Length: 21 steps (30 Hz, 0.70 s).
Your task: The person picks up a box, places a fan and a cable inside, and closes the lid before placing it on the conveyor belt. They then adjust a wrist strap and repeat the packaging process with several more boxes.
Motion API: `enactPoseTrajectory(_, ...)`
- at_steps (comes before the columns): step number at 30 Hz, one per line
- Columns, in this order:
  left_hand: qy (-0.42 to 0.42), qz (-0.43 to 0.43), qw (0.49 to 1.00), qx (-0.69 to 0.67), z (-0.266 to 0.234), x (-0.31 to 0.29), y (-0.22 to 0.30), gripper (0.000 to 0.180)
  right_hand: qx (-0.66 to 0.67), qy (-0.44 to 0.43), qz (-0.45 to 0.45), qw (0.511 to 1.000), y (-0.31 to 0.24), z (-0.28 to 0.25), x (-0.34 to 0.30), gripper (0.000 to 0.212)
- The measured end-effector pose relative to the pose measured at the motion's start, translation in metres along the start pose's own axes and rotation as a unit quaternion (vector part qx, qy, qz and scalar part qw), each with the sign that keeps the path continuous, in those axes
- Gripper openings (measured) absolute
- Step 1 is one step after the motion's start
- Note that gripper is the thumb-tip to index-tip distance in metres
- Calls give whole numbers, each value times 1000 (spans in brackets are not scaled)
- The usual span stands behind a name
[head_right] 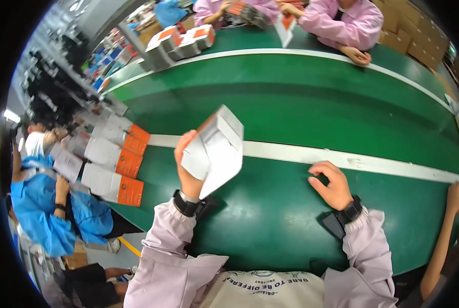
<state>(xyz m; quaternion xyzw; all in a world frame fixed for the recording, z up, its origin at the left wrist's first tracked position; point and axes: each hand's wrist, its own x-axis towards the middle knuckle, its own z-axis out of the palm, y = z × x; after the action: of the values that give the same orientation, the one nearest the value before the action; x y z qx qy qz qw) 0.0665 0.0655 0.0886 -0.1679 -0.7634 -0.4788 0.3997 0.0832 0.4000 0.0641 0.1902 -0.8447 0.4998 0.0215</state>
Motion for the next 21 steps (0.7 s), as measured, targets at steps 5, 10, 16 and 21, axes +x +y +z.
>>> enactPoseTrajectory(5,55,-152,982,102,-54,-10,64,64,-4,-10,-32,999,37,-14,16,13)
enactPoseTrajectory(10,431,-54,878,201,-201,-10,80,48,-15,-5,-16,1000,52,-19,-1,11)
enactPoseTrajectory(16,410,-74,799,434,-382,-31,13,68,6,1,7,1000,54,-18,1,10)
enactPoseTrajectory(21,398,-94,739,535,-422,-7,-62,73,-7,54,32,998,69,-19,-2,8)
